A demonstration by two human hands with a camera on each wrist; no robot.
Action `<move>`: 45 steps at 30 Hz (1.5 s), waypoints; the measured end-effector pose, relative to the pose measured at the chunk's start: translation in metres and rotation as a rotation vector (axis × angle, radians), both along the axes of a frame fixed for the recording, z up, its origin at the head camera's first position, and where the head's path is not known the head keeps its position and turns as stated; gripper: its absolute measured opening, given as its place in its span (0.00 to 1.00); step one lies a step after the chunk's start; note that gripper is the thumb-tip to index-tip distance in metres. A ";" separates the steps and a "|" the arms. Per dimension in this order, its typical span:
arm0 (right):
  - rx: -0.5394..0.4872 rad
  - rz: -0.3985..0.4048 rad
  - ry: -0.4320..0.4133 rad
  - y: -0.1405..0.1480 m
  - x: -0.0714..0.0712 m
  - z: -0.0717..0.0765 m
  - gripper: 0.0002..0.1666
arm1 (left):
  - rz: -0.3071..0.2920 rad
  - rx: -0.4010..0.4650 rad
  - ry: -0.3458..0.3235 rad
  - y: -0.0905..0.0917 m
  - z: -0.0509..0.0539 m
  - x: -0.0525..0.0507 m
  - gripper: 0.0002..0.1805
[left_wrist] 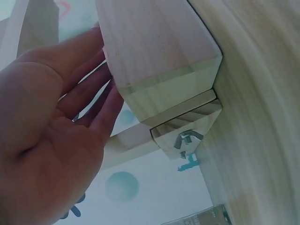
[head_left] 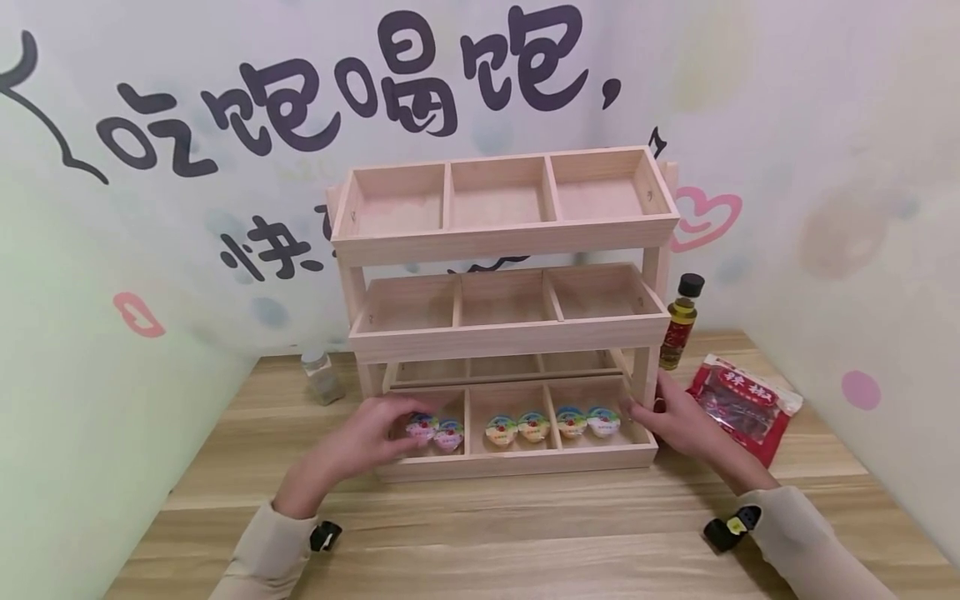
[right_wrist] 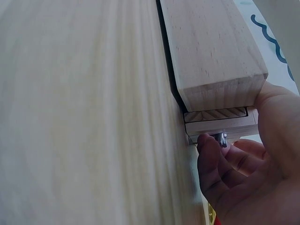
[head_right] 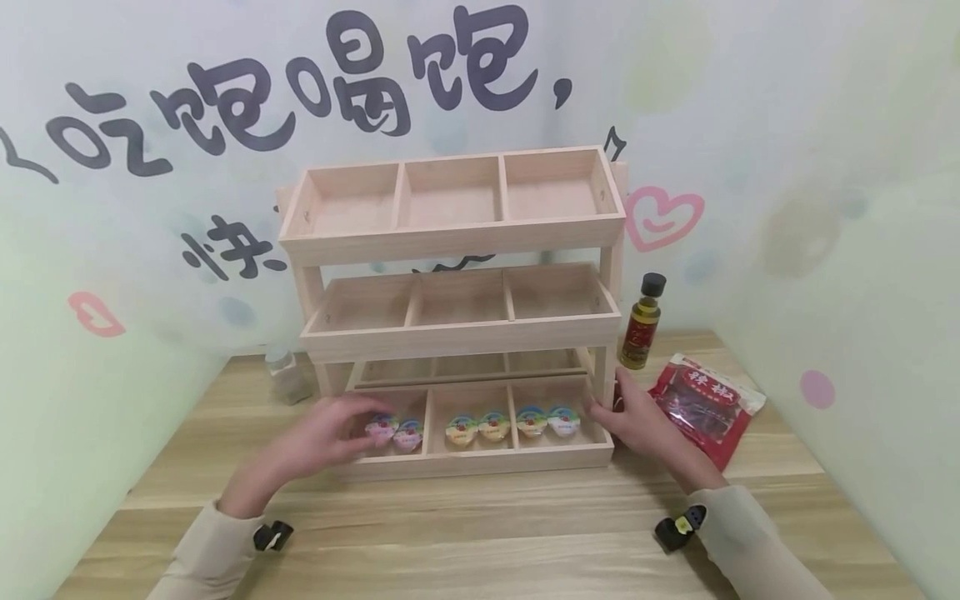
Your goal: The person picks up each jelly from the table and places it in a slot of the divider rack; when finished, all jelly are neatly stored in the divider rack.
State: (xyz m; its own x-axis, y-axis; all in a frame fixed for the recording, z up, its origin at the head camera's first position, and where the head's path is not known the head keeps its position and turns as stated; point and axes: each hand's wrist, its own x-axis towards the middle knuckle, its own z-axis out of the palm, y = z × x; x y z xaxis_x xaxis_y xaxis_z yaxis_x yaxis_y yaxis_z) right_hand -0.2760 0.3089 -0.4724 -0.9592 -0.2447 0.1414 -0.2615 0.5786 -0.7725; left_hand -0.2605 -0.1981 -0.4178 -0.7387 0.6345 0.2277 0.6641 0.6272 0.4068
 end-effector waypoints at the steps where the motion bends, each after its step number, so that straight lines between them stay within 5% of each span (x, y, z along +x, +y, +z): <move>1: 0.000 0.001 0.001 0.000 0.000 0.000 0.52 | -0.002 -0.010 0.004 0.001 0.001 0.001 0.20; 16: 0.017 -0.016 -0.011 0.003 -0.001 -0.001 0.50 | 0.002 -0.118 -0.032 0.003 0.000 0.001 0.16; 33: 0.030 -0.034 -0.026 0.005 0.001 -0.001 0.50 | -0.001 -0.023 -0.129 0.002 0.000 0.000 0.11; 45: 0.029 -0.021 -0.021 0.001 -0.002 -0.001 0.50 | -0.002 -0.036 -0.081 -0.004 0.003 0.004 0.14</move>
